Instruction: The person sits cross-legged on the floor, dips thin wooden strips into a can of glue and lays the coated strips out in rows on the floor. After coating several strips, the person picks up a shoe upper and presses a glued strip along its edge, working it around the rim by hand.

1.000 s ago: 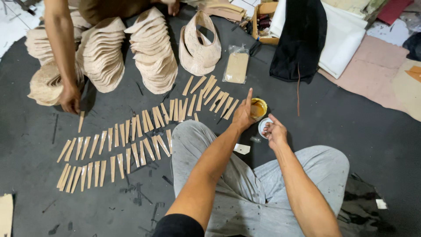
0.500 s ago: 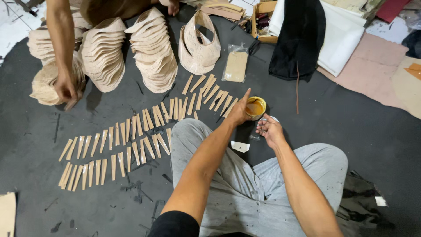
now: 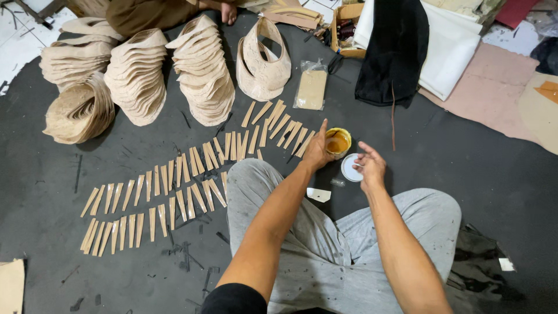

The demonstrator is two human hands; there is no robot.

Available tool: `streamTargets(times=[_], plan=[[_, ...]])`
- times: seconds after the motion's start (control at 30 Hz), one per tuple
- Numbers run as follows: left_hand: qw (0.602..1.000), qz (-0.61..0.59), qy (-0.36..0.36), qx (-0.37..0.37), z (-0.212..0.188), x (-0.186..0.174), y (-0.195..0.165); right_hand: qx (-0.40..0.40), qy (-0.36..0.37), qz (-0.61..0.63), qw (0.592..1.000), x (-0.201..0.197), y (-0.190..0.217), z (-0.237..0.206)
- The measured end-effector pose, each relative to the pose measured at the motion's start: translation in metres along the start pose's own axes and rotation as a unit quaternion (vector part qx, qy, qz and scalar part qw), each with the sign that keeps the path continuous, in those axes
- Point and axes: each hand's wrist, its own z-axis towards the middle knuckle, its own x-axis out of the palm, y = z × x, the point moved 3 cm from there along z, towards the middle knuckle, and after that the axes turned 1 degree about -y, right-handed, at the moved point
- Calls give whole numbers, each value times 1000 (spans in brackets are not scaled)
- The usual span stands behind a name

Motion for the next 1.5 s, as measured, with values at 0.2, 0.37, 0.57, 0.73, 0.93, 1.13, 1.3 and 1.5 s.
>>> streamTargets(times=[0.2,0.37,0.57,0.73,0.93,1.13,1.3,1.5], plan=[[996,-86,0,5,7,12,-4,-177,-88,-532,823,2,14,-10],[996,-70,-25,-41,2,13,-5,-113,-66,-644,753,11,19,-23],[996,-52,-17,-70,-5,-2,-19,-16,-22,-668,743,3,13,-19],[995,-8,-7,-100,-5,-8,-19,-7,-22,-668,744,1,10,-18],[973,-142,-26,-182,8,3,4,-30,-91,-596,797,-7,25,-16],[954,-96,-116,-259,8,-2,4,-160,-114,-376,905,-19,35,-7],[989,-90,-92,-78,23,-19,-27,-157,2,-74,985,-26,46,9],[956,-284,39,-56,3,-14,-8,-154,142,-2,978,-2,78,46]])
